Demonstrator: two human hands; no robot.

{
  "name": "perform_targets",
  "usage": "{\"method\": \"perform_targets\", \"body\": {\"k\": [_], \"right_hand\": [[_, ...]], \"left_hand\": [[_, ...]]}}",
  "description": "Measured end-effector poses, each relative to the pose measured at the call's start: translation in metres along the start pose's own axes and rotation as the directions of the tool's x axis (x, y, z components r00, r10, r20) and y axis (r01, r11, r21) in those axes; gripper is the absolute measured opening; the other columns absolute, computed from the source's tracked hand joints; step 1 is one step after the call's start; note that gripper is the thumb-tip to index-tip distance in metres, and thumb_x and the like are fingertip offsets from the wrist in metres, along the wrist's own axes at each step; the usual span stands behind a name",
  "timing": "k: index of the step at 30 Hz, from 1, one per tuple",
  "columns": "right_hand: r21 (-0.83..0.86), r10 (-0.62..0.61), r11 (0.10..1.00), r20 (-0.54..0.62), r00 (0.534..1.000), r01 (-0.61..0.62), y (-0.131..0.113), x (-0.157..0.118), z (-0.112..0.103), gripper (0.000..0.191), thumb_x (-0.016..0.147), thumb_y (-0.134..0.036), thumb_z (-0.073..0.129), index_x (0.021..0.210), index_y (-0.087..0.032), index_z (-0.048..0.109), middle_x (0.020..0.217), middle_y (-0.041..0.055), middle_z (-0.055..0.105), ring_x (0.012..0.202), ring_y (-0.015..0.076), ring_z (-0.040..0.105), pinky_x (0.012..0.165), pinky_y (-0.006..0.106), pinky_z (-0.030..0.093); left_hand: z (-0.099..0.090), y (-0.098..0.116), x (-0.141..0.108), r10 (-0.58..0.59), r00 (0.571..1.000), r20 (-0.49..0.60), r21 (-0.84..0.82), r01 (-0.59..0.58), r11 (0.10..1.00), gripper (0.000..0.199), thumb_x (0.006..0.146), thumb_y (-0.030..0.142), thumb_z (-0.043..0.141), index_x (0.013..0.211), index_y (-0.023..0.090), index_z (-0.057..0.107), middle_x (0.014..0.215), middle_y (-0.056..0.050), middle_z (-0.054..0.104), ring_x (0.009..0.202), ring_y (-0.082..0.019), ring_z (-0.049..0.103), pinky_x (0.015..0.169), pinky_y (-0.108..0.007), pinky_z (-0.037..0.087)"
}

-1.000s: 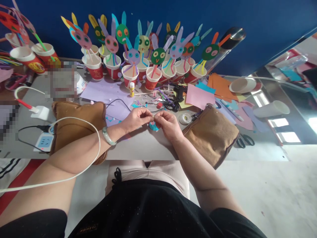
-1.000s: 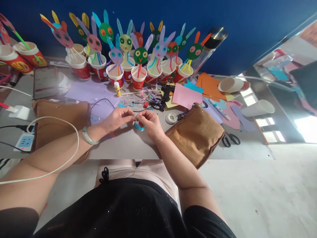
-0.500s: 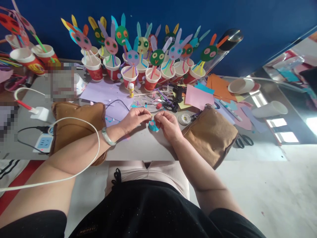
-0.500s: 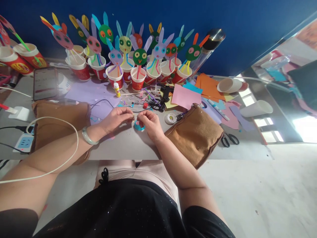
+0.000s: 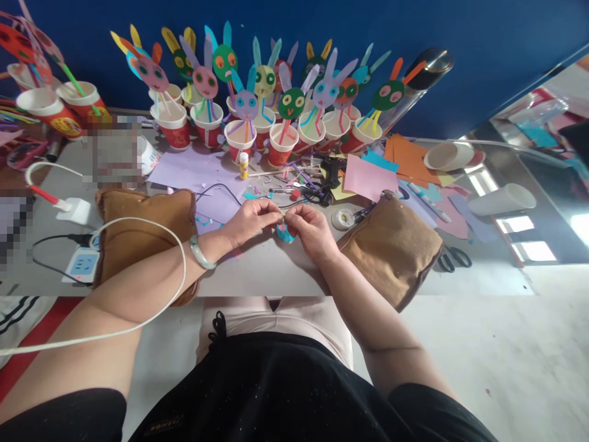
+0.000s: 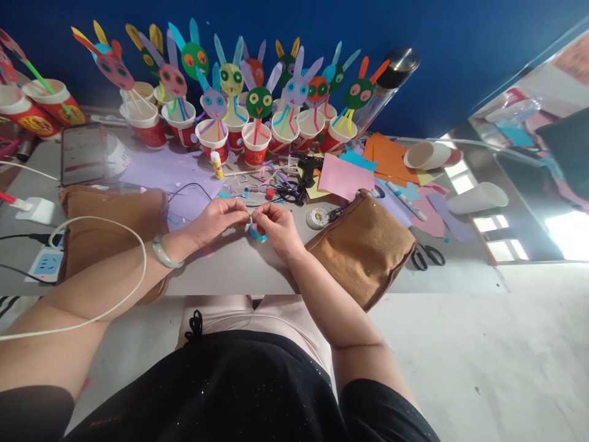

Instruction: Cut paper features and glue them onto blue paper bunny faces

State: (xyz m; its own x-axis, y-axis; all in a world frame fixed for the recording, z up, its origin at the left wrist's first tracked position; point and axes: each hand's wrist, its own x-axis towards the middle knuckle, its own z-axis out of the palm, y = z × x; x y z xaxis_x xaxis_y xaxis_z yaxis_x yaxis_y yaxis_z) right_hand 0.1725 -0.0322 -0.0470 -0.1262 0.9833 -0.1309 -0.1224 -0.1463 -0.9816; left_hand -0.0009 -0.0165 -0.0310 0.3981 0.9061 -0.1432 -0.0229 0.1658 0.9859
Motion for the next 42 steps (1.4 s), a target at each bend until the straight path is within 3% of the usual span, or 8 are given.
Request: {"method": "perform_targets", "body": {"k": [15,17,20,23,31,36,39,42], "right_hand": [[-0.192,-0.145,0.971,0.013,0.989,0.145,-0.001,-0.012,0.001,0.022,0.082,-0.039,0.070,0.082,-0.019,0.060,0.067,-0.0018,0.062,0.056,0.0092,0.051,0.053,0.022,0.042],[-0.388,-0.282,0.878,0.056,0.958,0.281,-0.008,-0.031,-0.001,0.014,0.084,-0.031,0.067,0.087,-0.019,0.061,0.075,-0.0004,0.064,0.059,0.0094,0.052,0.056,0.023,0.043],[-0.634,-0.457,0.555,0.308,0.834,0.538,-0.020,-0.064,-0.017,0.007,0.092,-0.024,0.061,0.088,-0.018,0.063,0.080,0.0019,0.065,0.062,0.0099,0.054,0.063,0.025,0.045],[-0.733,-0.483,0.290,0.443,0.755,0.615,-0.027,-0.088,-0.046,0.012,0.098,-0.022,0.056,0.088,-0.019,0.063,0.078,0.0026,0.066,0.062,0.0108,0.053,0.063,0.026,0.045],[-0.977,-0.499,0.022,0.174,0.849,0.212,-0.031,-0.107,-0.145,0.019,0.096,-0.030,0.058,0.083,-0.019,0.066,0.071,0.0031,0.066,0.059,0.0137,0.057,0.059,0.028,0.043],[-0.994,-0.529,0.045,-0.104,0.842,-0.095,-0.038,-0.112,-0.204,0.021,0.093,-0.035,0.057,0.086,-0.020,0.070,0.075,0.0055,0.069,0.062,0.0175,0.063,0.065,0.031,0.048],[-0.990,-0.536,0.048,-0.138,0.833,-0.134,-0.045,-0.102,-0.220,0.024,0.094,-0.037,0.056,0.090,-0.021,0.073,0.080,0.0071,0.072,0.065,0.0190,0.065,0.069,0.033,0.050],[-0.998,-0.446,-0.003,-0.048,0.894,-0.055,-0.053,-0.077,-0.212,0.032,0.097,-0.041,0.052,0.104,-0.021,0.076,0.090,0.0097,0.074,0.074,0.0214,0.068,0.070,0.033,0.050]], "left_hand": [[0.000,-0.009,0.003,-0.042,0.997,-0.071,-0.073,0.036,0.997,0.019,0.067,0.032,0.079,0.069,0.017,0.068,0.063,0.001,0.064,0.060,-0.010,0.054,0.061,-0.025,0.043],[0.000,-0.010,0.005,-0.011,0.996,-0.086,-0.065,0.005,0.998,0.019,0.065,0.033,0.079,0.068,0.017,0.069,0.063,0.000,0.065,0.061,-0.011,0.056,0.063,-0.025,0.045],[0.001,-0.011,0.007,0.004,0.993,-0.121,-0.107,-0.017,0.994,0.022,0.061,0.034,0.081,0.066,0.016,0.069,0.063,-0.001,0.067,0.061,-0.011,0.057,0.064,-0.025,0.046],[0.002,-0.011,0.008,-0.021,0.990,-0.138,-0.136,0.002,0.991,0.024,0.058,0.034,0.084,0.067,0.016,0.070,0.063,-0.001,0.068,0.062,-0.011,0.059,0.064,-0.025,0.047],[-0.001,-0.015,0.011,-0.017,0.981,-0.192,-0.183,-0.019,0.983,0.023,0.059,0.032,0.083,0.070,0.015,0.071,0.066,-0.001,0.070,0.061,-0.009,0.060,0.063,-0.023,0.048],[-0.001,-0.015,0.011,-0.002,0.979,-0.204,-0.178,-0.035,0.983,0.021,0.060,0.030,0.082,0.069,0.015,0.071,0.065,0.000,0.069,0.061,-0.009,0.060,0.063,-0.022,0.048],[0.000,-0.015,0.011,0.002,0.978,-0.207,-0.166,-0.037,0.985,0.020,0.060,0.030,0.082,0.068,0.015,0.071,0.064,0.000,0.069,0.061,-0.009,0.060,0.063,-0.022,0.048],[-0.001,-0.016,0.011,-0.005,0.976,-0.219,-0.160,-0.030,0.987,0.021,0.060,0.031,0.082,0.069,0.015,0.071,0.065,0.000,0.069,0.061,-0.009,0.059,0.062,-0.021,0.047]]}}
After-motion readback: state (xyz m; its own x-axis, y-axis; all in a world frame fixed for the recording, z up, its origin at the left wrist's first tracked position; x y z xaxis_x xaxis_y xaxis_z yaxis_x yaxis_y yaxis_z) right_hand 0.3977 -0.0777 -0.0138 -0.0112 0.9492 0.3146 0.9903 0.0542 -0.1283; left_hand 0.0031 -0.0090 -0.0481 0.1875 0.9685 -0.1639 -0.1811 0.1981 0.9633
